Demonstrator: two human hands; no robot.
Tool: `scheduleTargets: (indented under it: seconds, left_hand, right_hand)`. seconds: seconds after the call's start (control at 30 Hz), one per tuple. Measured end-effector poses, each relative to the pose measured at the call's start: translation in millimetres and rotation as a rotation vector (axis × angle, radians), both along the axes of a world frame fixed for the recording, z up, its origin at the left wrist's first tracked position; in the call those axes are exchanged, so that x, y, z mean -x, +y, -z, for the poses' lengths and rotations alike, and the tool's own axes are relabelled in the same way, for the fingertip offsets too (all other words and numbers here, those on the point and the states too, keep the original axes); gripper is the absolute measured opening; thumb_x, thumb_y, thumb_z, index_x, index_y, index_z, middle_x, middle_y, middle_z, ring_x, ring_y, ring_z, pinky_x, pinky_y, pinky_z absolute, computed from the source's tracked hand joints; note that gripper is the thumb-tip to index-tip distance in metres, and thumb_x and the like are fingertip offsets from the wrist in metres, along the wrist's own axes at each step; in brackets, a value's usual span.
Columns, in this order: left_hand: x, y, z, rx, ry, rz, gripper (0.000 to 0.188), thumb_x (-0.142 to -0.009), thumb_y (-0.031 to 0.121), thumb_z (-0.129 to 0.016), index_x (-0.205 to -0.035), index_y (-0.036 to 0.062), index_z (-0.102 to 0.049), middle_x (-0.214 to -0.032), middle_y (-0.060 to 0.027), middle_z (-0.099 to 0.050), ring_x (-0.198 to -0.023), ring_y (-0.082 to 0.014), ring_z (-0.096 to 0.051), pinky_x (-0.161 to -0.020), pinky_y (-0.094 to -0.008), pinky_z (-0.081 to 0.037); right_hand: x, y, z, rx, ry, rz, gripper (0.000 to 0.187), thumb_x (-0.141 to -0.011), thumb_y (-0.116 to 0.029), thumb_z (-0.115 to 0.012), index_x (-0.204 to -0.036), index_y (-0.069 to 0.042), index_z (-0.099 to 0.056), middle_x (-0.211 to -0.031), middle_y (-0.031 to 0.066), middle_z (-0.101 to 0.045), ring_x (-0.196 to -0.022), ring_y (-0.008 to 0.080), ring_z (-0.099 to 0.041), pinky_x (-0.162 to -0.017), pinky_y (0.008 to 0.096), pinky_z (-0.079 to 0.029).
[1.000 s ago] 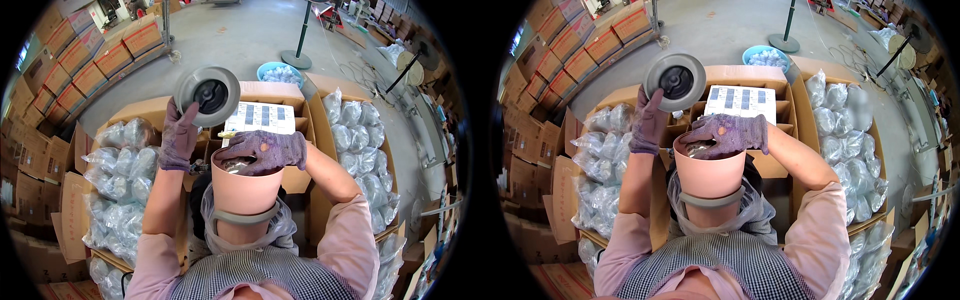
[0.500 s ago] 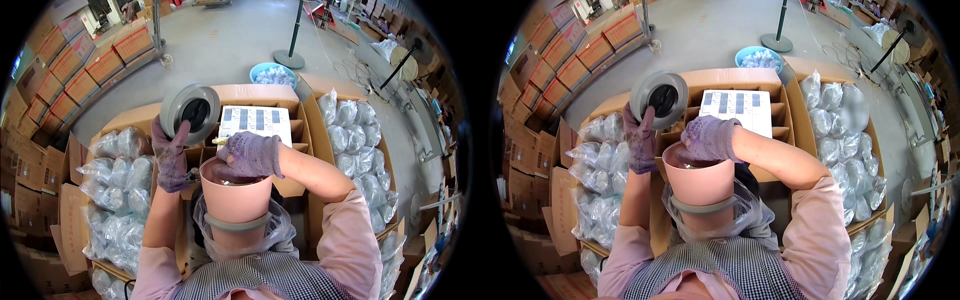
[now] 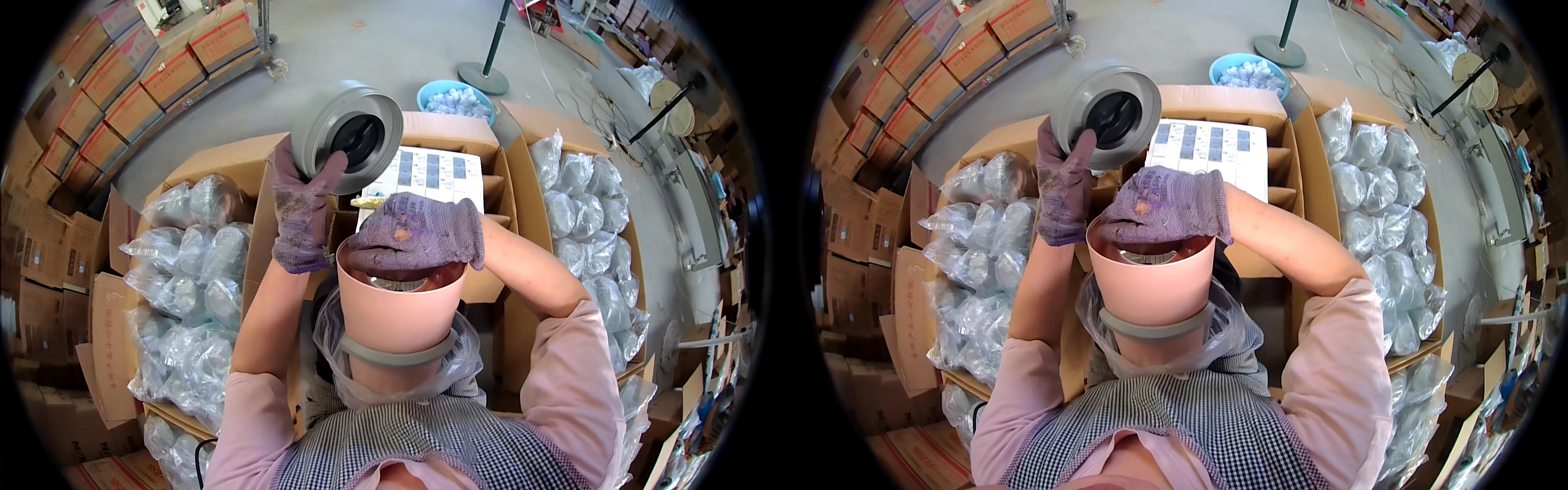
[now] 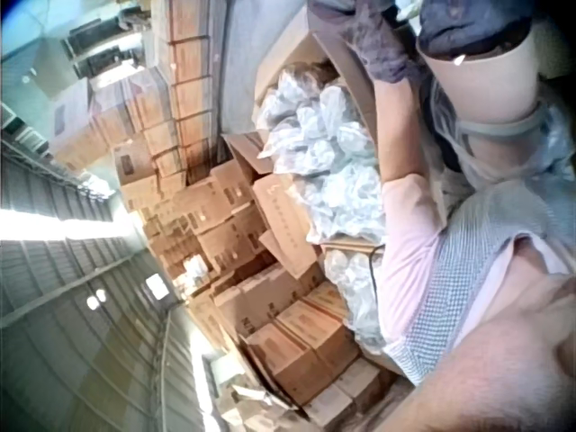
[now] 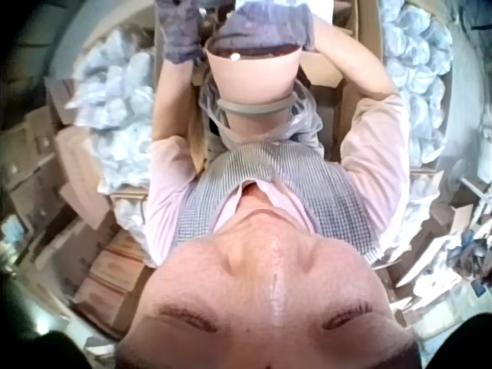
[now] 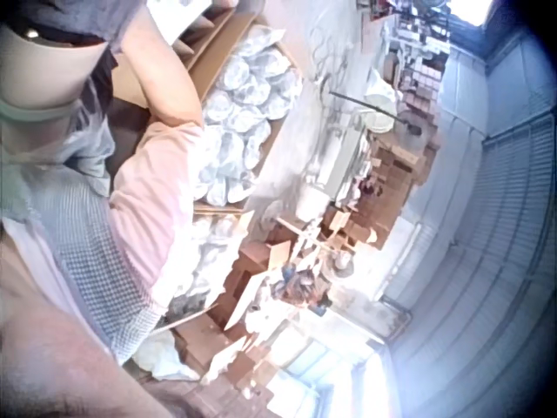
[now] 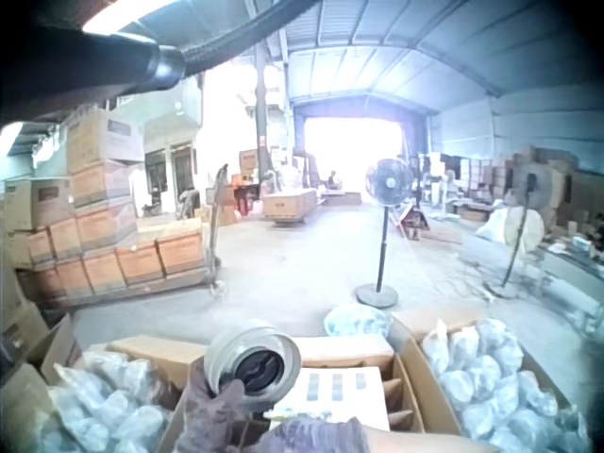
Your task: The person assembles pink thermos-style containers by inserting a metal inner pot into the outer shell, placing a lid on top, and applying a label to the side. The person repeats this process for multiple units, handling each component by hand and placing finished units into a cardboard box.
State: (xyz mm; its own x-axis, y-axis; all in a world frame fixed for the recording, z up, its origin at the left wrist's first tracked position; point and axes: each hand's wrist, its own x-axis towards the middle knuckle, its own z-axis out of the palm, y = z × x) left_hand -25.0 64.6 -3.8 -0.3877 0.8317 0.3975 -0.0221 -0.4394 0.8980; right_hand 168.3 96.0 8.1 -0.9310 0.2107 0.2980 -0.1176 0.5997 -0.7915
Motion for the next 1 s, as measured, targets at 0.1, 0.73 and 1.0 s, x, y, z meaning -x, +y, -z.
scheduleTargets:
  seconds: [0.1,0.73,1.0]
  left_hand:
    - [21,14,11,-0.143,0.127,0.003,0.048,-0.099,0.032,-0.058,-0.135,0.0017,-0.048,-0.126,-0.0119,-0.06,-0.116,-0.0219,-0.058,-0.103,-0.0354,-0.045]
    - [-2,-49,-67,-0.131,0.699,0.447,0.04,-0.07,0.017,-0.079,-0.107,0.0017,-0.074,-0.099,-0.0118,-0.063,-0.096,-0.0262,-0.058,-0.087,-0.036,-0.045]
    - [-42,-80,-81,-0.191,0.987,0.205,0.034,-0.07,0.02,-0.079,-0.101,0.0053,-0.074,-0.085,-0.0122,-0.06,-0.081,-0.0292,-0.057,-0.076,-0.0377,-0.046]
  right_hand:
    - [1,8,-26,-0.603,0.057,-0.023,0.024,-0.094,-0.022,-0.057,-0.113,-0.015,-0.07,-0.106,0.0118,-0.069,-0.094,0.0271,-0.067,-0.083,0.0344,-0.053]
    - [-37,-16,-8,0.318,0.386,0.526,0.061,-0.108,-0.035,-0.02,-0.12,0.005,-0.064,-0.119,0.0164,-0.068,-0.113,0.0253,-0.062,-0.107,0.0345,-0.04]
    - [-31,-22,24,0.813,0.508,0.255,0.049,-0.102,-0.021,-0.027,-0.119,0.007,-0.064,-0.125,0.0183,-0.065,-0.118,0.0248,-0.059,-0.11,0.0349,-0.039]
